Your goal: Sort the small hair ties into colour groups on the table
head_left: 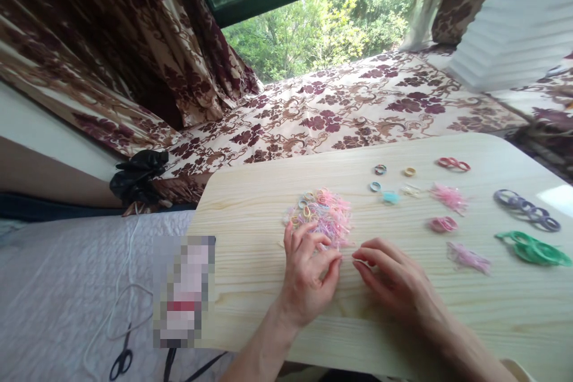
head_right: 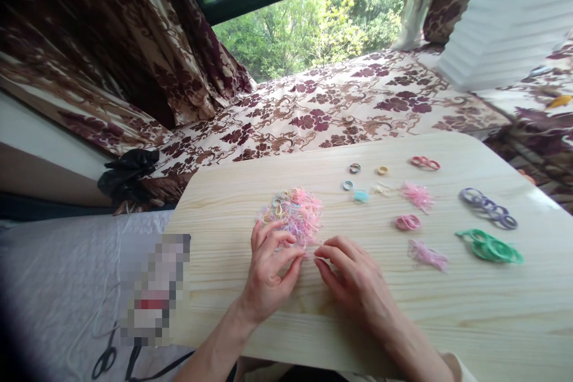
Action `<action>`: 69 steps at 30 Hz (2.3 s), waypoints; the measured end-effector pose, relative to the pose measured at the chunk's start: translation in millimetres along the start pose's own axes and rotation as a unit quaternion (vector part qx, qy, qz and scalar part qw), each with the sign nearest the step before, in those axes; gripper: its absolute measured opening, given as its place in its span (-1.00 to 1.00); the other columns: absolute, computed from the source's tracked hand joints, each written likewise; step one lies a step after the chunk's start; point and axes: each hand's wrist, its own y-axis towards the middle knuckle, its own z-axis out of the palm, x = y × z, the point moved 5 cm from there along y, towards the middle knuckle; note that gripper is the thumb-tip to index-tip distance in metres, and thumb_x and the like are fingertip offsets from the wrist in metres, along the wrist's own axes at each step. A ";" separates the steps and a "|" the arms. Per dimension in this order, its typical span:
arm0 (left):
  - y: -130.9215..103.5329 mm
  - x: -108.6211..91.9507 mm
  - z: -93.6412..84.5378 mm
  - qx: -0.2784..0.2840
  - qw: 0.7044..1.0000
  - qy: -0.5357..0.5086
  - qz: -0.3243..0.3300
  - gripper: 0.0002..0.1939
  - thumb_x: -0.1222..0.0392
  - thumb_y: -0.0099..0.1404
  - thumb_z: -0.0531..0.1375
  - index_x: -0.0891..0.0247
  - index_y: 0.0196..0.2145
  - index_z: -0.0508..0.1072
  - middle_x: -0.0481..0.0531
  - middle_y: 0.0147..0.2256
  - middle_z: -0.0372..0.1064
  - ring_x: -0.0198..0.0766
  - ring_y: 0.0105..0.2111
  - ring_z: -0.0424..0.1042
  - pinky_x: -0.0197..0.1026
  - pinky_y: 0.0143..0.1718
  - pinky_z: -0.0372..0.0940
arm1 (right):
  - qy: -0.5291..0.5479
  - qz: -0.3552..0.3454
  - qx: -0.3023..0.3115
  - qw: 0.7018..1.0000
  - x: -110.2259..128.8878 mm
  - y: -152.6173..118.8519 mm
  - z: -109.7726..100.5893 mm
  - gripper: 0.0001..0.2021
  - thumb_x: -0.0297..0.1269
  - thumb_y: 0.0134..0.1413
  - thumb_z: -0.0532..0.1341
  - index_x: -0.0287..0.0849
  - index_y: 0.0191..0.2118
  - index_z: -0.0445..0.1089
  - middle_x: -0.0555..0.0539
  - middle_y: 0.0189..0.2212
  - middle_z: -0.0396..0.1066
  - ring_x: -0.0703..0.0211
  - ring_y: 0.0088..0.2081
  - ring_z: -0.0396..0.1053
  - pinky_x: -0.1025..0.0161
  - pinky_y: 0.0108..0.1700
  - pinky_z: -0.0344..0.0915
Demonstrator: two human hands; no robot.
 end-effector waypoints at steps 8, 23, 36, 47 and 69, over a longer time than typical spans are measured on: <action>0.7 -3.0 -2.0 0.008 1.000 -0.007 0.001 -0.88 0.28 0.30 0.19 0.12 -0.32 0.53 0.00 -0.26 0.44 -0.08 0.07 0.32 0.20 0.28 -0.04 | 0.014 0.017 0.024 0.999 -0.1 3.0 1.8 -0.85 -0.38 0.30 0.08 -0.09 -0.28 0.38 -0.02 -0.39 0.45 0.28 -0.38 0.43 0.34 -0.32 0.35; 0.7 -2.8 -3.3 -0.006 1.000 0.002 0.005 -0.88 0.32 0.29 0.20 0.15 -0.32 0.53 0.00 -0.29 0.42 -0.10 0.06 0.32 0.22 0.28 -0.04 | 0.017 0.015 -0.006 1.000 0.7 -1.8 -1.2 -0.93 -0.33 0.20 0.20 -0.12 -0.21 0.42 -0.04 -0.33 0.46 0.26 -0.36 0.44 0.32 -0.33 0.39; 0.8 -3.8 -1.8 -0.010 1.000 0.002 0.016 -0.89 0.32 0.28 0.21 0.14 -0.32 0.52 -0.02 -0.30 0.43 -0.11 0.04 0.33 0.20 0.29 -0.02 | 0.018 0.021 -0.026 0.999 0.1 1.2 -2.9 -0.88 -0.38 0.24 0.16 -0.09 -0.30 0.41 0.01 -0.40 0.45 0.28 -0.39 0.42 0.33 -0.32 0.35; -0.8 10.4 -6.4 -0.040 0.998 0.030 -0.037 -0.81 0.38 0.31 0.14 0.16 -0.27 0.52 0.00 -0.27 0.46 -0.10 0.06 0.34 0.20 0.28 -0.01 | -0.008 0.116 -0.088 0.989 -13.1 -6.0 -11.2 -0.87 -0.32 0.23 0.17 -0.07 -0.35 0.44 0.02 -0.46 0.44 0.25 -0.43 0.39 0.26 -0.34 0.35; -6.2 25.3 -2.7 -0.038 0.998 0.057 -0.010 -0.85 0.37 0.30 0.17 0.18 -0.25 0.50 0.02 -0.26 0.46 -0.06 0.03 0.36 0.21 0.19 0.12 | -0.095 0.147 -0.133 0.976 -13.9 -44.0 -77.2 -0.89 -0.33 0.19 0.22 -0.07 -0.37 0.44 0.02 -0.49 0.41 0.24 -0.45 0.36 0.23 -0.35 0.32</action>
